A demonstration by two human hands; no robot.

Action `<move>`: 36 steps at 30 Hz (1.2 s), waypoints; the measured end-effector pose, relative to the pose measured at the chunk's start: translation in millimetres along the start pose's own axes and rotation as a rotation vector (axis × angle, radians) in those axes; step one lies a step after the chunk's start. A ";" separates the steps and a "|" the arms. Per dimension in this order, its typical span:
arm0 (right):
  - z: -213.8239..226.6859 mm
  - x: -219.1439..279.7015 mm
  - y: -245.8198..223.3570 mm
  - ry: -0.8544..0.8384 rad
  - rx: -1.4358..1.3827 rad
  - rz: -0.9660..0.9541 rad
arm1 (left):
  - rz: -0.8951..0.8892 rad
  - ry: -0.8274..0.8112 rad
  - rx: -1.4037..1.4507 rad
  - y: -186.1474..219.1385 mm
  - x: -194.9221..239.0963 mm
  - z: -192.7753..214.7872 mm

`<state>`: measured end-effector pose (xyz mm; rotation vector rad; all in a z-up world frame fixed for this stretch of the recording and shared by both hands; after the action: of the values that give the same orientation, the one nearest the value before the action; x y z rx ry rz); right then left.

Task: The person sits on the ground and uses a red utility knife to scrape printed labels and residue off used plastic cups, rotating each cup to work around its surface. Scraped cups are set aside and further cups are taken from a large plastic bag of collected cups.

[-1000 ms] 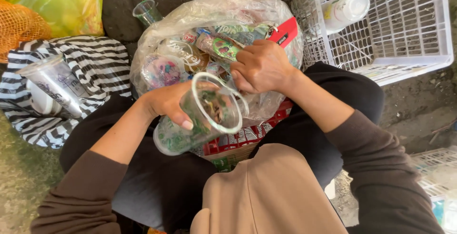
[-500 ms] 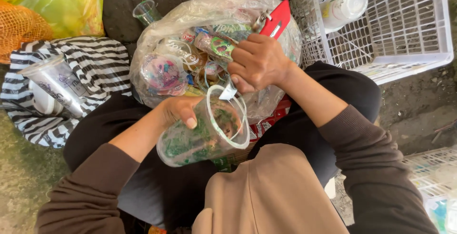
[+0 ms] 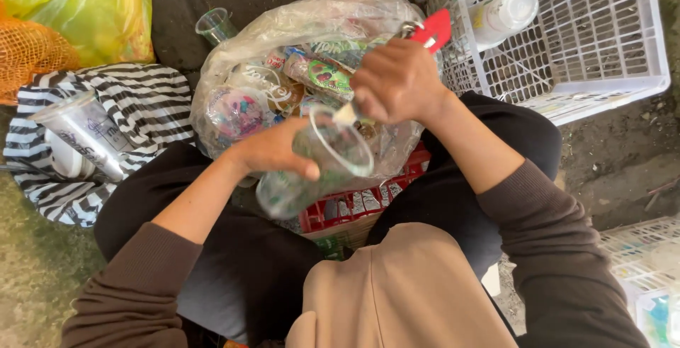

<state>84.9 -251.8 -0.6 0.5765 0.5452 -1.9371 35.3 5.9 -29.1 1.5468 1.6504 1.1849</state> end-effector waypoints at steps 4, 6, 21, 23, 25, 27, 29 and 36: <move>-8.9 10.5 -4.1 -0.070 -0.218 -0.591 | -0.148 0.621 -0.179 2.6 9.6 10.3; -10.6 15.1 -10.3 -0.101 -0.311 -0.767 | -0.171 0.759 -0.277 9.8 11.4 7.8; -14.0 -4.3 -39.9 -0.135 -0.328 -0.412 | -0.098 0.593 -0.559 33.4 -10.9 -17.1; -9.0 -5.6 -39.7 -0.144 -0.385 -0.405 | -0.050 0.645 -0.718 32.6 -11.1 -12.3; -8.8 -7.5 -42.7 -0.125 -0.410 -0.368 | -0.090 0.667 -0.709 36.0 -4.2 -7.9; -9.6 -6.0 -41.1 -0.115 -0.434 -0.340 | -0.133 0.681 -0.689 37.2 -3.3 -8.0; -11.3 -1.9 -36.5 -0.135 -0.382 -0.415 | -0.100 0.652 -0.658 35.3 -6.2 -16.7; -25.3 4.8 -39.0 -0.149 -0.409 -0.464 | -0.052 0.737 -0.790 36.5 -6.0 -16.1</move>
<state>51.6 -224.5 -18.6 0.0406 1.0151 -2.1873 39.0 -5.8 9.4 0.5867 1.2980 2.1926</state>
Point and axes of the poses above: each hand's wrist, its own x-axis away from the middle knuckle, its own z-axis out of the back of the hand, y = z × x, the point moved 1 cm from there along -x, towards the middle knuckle, and after that the axes turned 6 degrees about -z, right-handed, at the moved point
